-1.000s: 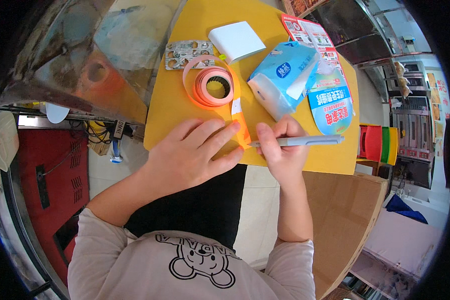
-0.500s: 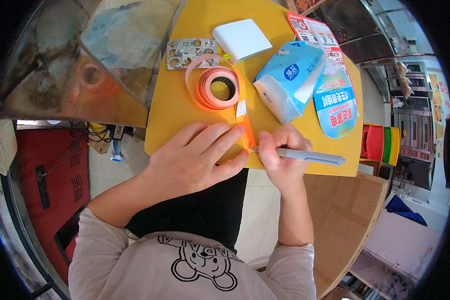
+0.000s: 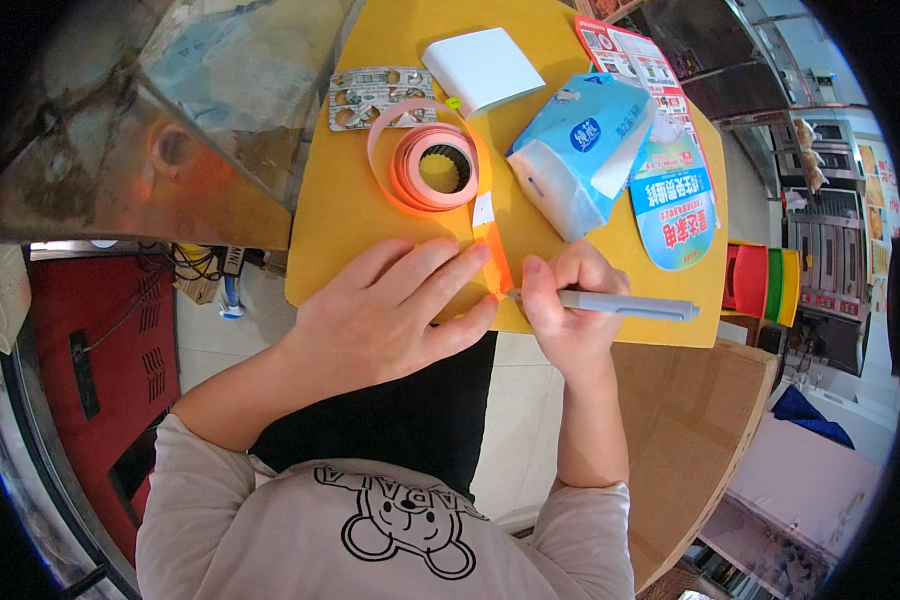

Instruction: The person sits on the floor and writes on a roll of orange tape using a pen. They hold the tape roll steady with one hand while writing with the other.

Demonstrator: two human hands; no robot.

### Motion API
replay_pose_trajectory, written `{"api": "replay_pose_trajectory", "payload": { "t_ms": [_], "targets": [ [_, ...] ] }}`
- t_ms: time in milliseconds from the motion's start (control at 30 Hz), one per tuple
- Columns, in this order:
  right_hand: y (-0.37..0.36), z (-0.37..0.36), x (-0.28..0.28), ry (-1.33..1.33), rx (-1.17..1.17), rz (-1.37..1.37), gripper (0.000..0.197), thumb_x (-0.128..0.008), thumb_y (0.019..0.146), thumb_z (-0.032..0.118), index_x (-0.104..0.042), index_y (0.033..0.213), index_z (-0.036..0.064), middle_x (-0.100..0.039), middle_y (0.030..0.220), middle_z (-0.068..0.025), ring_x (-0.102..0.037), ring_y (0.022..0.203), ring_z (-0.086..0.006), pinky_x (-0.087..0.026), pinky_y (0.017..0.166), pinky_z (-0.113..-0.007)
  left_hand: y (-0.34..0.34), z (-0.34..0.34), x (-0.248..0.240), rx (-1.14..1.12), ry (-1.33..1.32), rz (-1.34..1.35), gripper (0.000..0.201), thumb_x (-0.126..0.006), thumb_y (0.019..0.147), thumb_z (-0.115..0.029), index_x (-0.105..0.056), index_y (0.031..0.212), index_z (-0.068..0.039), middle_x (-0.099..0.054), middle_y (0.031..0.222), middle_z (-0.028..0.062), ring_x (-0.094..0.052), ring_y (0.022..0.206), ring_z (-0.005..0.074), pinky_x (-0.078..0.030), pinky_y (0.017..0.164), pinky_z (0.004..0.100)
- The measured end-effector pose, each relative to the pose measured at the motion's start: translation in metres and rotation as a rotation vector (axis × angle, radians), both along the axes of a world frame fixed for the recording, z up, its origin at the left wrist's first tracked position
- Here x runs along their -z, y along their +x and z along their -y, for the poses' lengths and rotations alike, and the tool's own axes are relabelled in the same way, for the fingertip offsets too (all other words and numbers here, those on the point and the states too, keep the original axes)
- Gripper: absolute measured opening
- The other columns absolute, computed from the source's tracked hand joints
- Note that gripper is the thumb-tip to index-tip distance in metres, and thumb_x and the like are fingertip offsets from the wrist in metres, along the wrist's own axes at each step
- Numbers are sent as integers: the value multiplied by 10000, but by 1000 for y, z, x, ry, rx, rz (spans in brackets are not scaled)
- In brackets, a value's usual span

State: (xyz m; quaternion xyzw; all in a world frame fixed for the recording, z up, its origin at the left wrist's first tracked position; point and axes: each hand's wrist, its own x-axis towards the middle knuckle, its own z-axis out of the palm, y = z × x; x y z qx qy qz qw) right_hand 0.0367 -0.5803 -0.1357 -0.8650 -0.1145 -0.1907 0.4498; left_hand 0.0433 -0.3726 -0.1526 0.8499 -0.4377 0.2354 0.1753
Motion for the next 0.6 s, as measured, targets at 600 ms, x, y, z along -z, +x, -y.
{"api": "replay_pose_trajectory", "payload": {
  "t_ms": [600],
  "targets": [
    [-1,0,1,30,2,-38,357,-725,754,7,-415,587,65,-424,503,-37,-392,388,-150,-303,400,-275,-1,0,2,-8,3,-2,325,-628,783,-230,-628,1107,-260,-583,1218,28,-575,1059,175,-457,885,300]
  ]
}}
